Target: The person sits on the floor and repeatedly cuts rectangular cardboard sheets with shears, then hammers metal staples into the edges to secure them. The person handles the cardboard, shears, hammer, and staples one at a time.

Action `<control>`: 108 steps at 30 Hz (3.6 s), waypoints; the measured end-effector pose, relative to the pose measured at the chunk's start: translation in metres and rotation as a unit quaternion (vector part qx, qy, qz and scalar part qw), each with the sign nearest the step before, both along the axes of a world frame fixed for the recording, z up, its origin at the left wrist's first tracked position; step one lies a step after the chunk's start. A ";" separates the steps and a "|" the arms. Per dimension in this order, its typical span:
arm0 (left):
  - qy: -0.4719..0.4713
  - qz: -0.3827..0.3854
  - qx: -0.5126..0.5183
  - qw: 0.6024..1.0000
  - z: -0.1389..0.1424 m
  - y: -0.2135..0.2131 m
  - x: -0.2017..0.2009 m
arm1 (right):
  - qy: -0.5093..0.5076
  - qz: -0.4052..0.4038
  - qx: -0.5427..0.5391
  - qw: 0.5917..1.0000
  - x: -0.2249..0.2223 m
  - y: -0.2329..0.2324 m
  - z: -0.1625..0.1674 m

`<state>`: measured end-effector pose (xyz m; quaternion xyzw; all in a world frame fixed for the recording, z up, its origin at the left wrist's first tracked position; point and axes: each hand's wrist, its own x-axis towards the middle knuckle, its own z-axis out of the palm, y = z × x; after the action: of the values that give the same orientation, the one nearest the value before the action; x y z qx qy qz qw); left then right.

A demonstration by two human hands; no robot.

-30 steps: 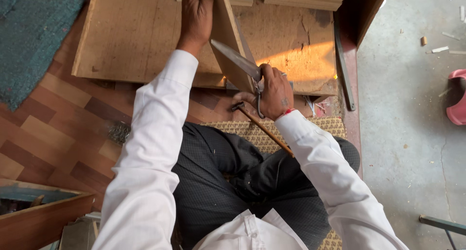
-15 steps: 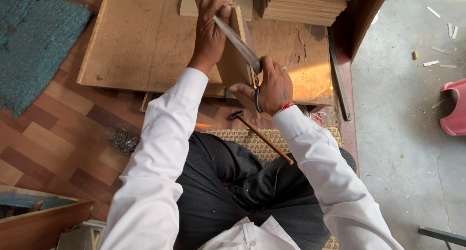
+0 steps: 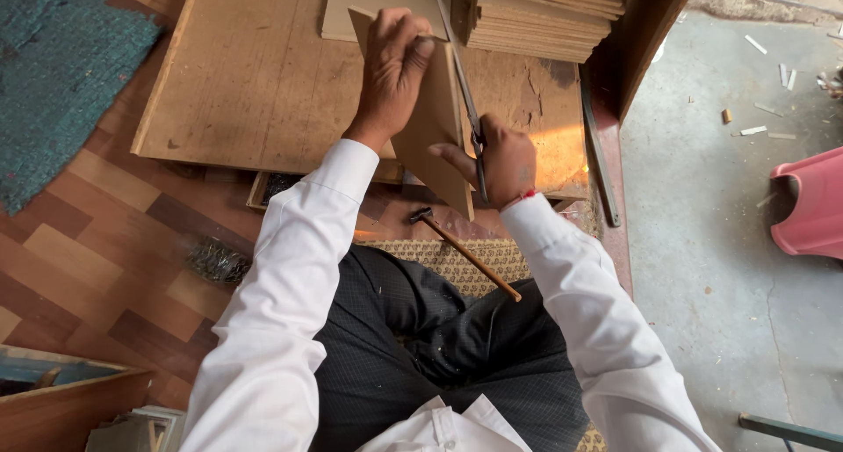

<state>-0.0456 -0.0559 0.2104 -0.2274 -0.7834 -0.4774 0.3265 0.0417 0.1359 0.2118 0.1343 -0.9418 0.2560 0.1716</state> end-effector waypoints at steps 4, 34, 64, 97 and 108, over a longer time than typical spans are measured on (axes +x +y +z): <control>-0.003 0.007 -0.052 0.999 -0.006 0.003 0.002 | -0.037 0.006 -0.146 0.989 0.013 0.004 -0.018; -0.092 -0.250 -0.022 0.964 0.012 -0.062 -0.036 | -0.074 -0.011 -0.041 0.996 0.046 0.087 -0.085; -0.022 -0.207 -0.088 0.974 0.022 -0.033 -0.015 | -0.113 0.020 0.023 0.993 0.026 0.067 -0.066; -0.091 0.033 -0.058 0.994 -0.072 -0.052 0.002 | -0.064 0.037 -0.341 0.937 0.070 0.063 -0.035; -0.259 -0.202 0.206 0.922 -0.088 -0.057 -0.007 | -0.011 0.024 -0.513 0.858 0.031 0.106 -0.052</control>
<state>-0.0528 -0.1132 0.1227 -0.1771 -0.6628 -0.7260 0.0483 0.0726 0.2416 0.1601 0.0467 -0.6759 0.7081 0.1993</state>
